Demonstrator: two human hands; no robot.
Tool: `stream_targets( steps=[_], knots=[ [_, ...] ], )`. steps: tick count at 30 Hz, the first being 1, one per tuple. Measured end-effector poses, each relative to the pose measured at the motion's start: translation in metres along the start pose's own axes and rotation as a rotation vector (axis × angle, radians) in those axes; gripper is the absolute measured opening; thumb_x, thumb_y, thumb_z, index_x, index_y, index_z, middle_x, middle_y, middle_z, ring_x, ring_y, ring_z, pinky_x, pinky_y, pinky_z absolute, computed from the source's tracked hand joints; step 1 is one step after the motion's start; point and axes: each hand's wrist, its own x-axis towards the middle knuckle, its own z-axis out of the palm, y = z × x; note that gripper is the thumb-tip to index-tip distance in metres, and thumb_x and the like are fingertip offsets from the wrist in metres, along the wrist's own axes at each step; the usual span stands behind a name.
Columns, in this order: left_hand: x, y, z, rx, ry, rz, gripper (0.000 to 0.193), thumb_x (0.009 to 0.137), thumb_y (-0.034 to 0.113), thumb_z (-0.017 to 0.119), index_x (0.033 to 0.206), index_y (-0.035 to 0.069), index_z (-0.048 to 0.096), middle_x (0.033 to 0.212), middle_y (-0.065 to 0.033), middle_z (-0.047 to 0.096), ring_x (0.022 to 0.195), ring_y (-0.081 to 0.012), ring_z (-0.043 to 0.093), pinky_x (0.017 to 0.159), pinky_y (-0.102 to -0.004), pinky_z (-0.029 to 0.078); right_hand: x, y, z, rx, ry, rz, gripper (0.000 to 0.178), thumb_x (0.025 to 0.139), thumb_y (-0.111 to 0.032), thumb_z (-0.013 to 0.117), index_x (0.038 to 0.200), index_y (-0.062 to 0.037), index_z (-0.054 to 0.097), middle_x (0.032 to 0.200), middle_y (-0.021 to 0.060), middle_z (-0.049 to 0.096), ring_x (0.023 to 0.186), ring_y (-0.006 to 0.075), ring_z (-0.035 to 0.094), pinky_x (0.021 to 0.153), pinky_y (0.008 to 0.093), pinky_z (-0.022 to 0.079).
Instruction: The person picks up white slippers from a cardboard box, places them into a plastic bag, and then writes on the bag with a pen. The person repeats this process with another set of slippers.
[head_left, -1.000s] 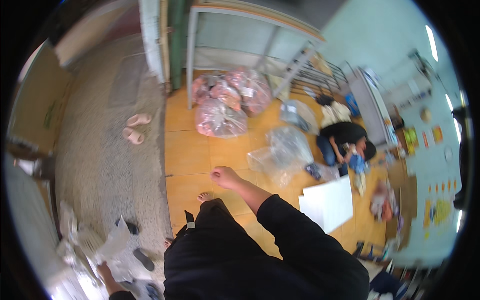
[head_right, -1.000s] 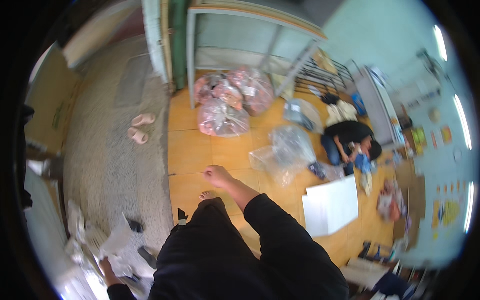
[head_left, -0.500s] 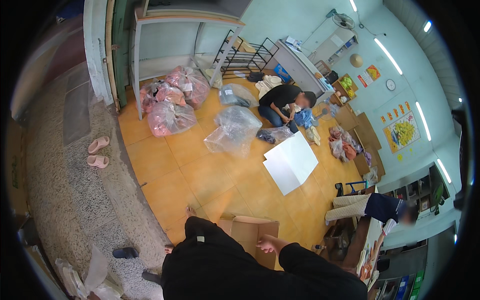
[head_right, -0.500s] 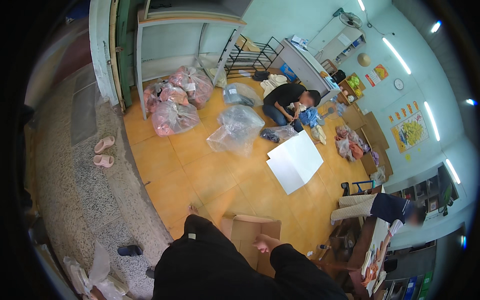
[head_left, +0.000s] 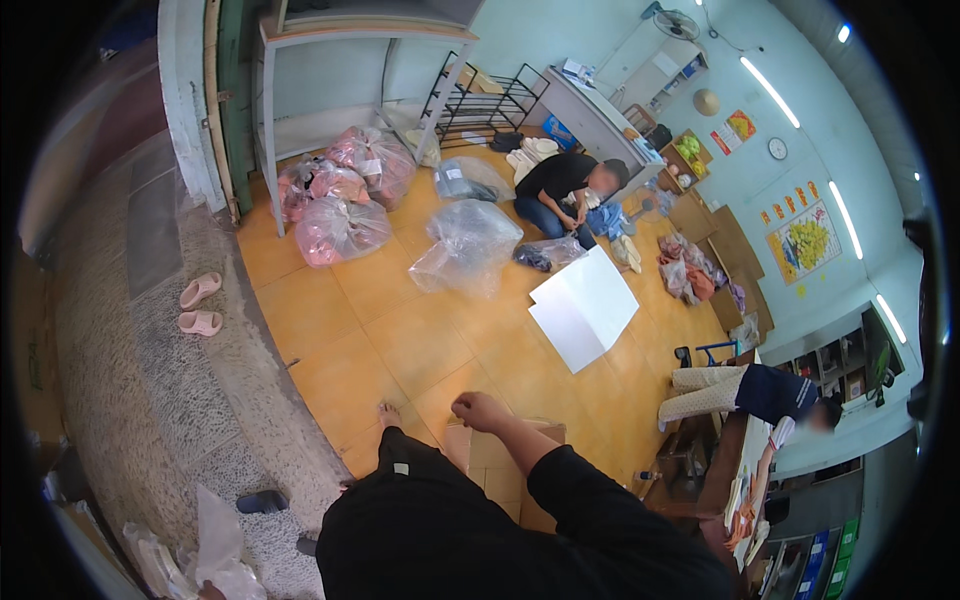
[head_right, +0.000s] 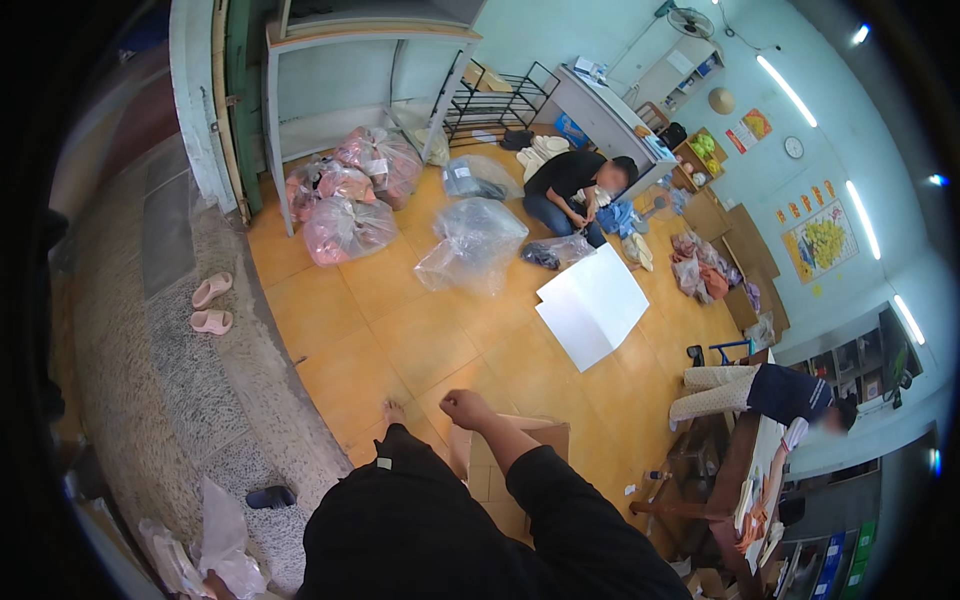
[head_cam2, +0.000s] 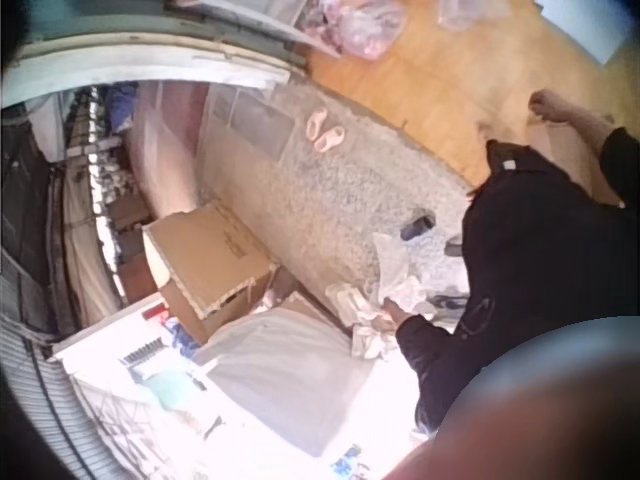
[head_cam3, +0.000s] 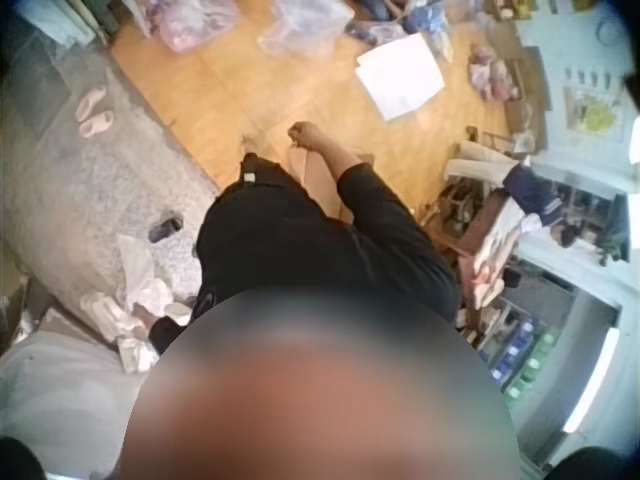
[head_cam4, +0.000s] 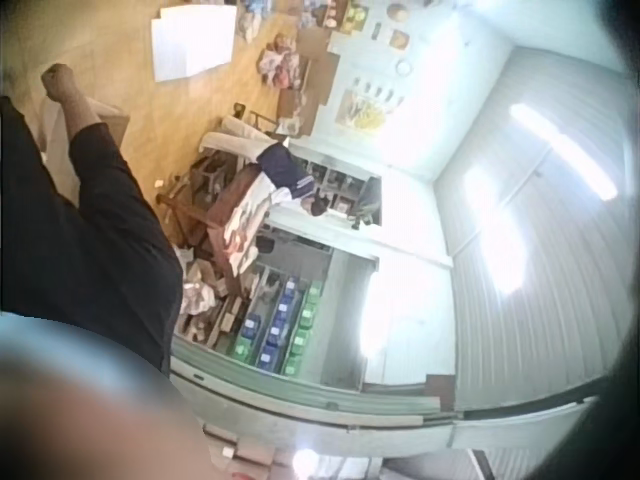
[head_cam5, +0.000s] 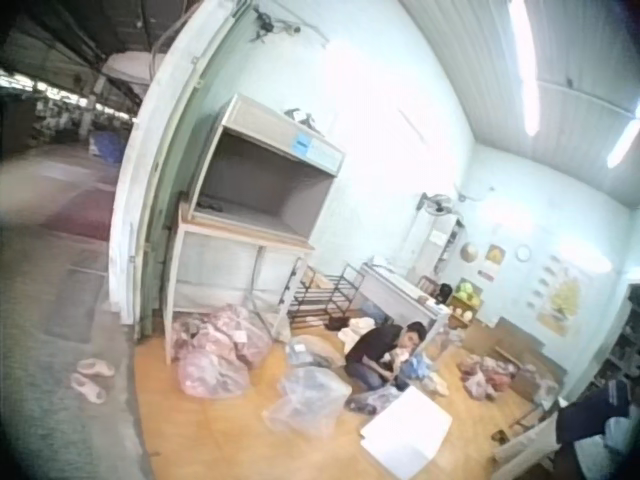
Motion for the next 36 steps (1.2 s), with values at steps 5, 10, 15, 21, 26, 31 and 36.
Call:
stream_targets(
  steps=[5, 10, 15, 21, 26, 31, 36],
  knots=[
    [-0.006, -0.021, 0.001, -0.017, -0.008, -0.030, 0.045, 0.079, 0.033, 0.056, 0.095, -0.007, 0.068, 0.099, -0.0288, 0.066, 0.091, -0.0413, 0.064, 0.084, -0.0504, 0.049, -0.021, 0.064, 0.014, -0.320, -0.240, 0.079, 0.028, 0.085, -0.029, 0.061, 0.098, -0.0052, 0.068, 0.087, 0.0134, 0.070, 0.085, 0.0287, 0.067, 0.076, 0.0374, 0.052],
    [-0.013, -0.032, 0.001, -0.025, -0.005, -0.041, 0.045, 0.079, 0.033, 0.056, 0.095, -0.007, 0.068, 0.099, -0.0288, 0.066, 0.091, -0.0409, 0.064, 0.083, -0.0503, 0.049, -0.032, 0.089, 0.015, -0.324, -0.288, 0.121, 0.035, 0.089, -0.034, 0.059, 0.102, -0.0015, 0.066, 0.080, 0.0087, 0.069, 0.064, 0.0168, 0.068, 0.065, 0.0312, 0.054],
    [-0.010, -0.039, -0.005, -0.033, 0.000, -0.039, 0.044, 0.079, 0.033, 0.056, 0.095, -0.007, 0.068, 0.099, -0.0289, 0.066, 0.091, -0.0406, 0.064, 0.083, -0.0502, 0.049, -0.019, 0.059, 0.016, -0.152, -0.124, 0.186, 0.033, 0.087, -0.030, 0.058, 0.096, 0.0009, 0.067, 0.072, 0.0122, 0.068, 0.059, 0.0218, 0.067, 0.064, 0.0346, 0.053],
    [-0.013, -0.060, -0.006, -0.049, 0.018, -0.053, 0.044, 0.080, 0.032, 0.056, 0.095, -0.007, 0.068, 0.099, -0.0290, 0.066, 0.092, -0.0402, 0.064, 0.083, -0.0501, 0.049, -0.004, 0.021, 0.018, -0.086, -0.113, 0.062, 0.035, 0.087, -0.032, 0.059, 0.098, 0.0001, 0.067, 0.073, 0.0128, 0.068, 0.060, 0.0203, 0.067, 0.063, 0.0335, 0.053],
    [-0.014, -0.095, -0.004, -0.082, 0.024, -0.066, 0.043, 0.080, 0.032, 0.056, 0.095, -0.007, 0.068, 0.099, -0.0291, 0.066, 0.092, -0.0398, 0.064, 0.083, -0.0500, 0.049, 0.007, 0.028, 0.023, -0.121, -0.146, 0.071, 0.035, 0.086, -0.033, 0.059, 0.098, -0.0013, 0.068, 0.075, 0.0128, 0.069, 0.061, 0.0209, 0.067, 0.064, 0.0341, 0.053],
    [-0.050, -0.085, 0.031, 0.038, -0.325, 0.021, 0.045, 0.085, 0.033, 0.056, 0.107, -0.006, 0.062, 0.101, -0.0250, 0.066, 0.090, -0.0361, 0.063, 0.080, -0.0479, 0.049, 0.026, 0.060, 0.035, -0.412, -0.245, 0.017, 0.031, 0.083, -0.030, 0.057, 0.084, -0.0023, 0.070, 0.071, 0.0095, 0.068, 0.062, 0.0233, 0.067, 0.063, 0.0368, 0.053],
    [-0.201, 0.056, 0.103, -0.039, -0.701, 0.315, 0.033, 0.089, 0.025, 0.051, 0.099, -0.003, 0.065, 0.102, -0.0244, 0.065, 0.096, -0.0364, 0.063, 0.078, -0.0475, 0.049, 0.039, 0.030, 0.057, -0.218, -0.431, 0.164, 0.030, 0.089, -0.023, 0.051, 0.097, 0.0035, 0.064, 0.083, 0.0159, 0.069, 0.062, 0.0222, 0.068, 0.050, 0.0335, 0.054]
  ],
)
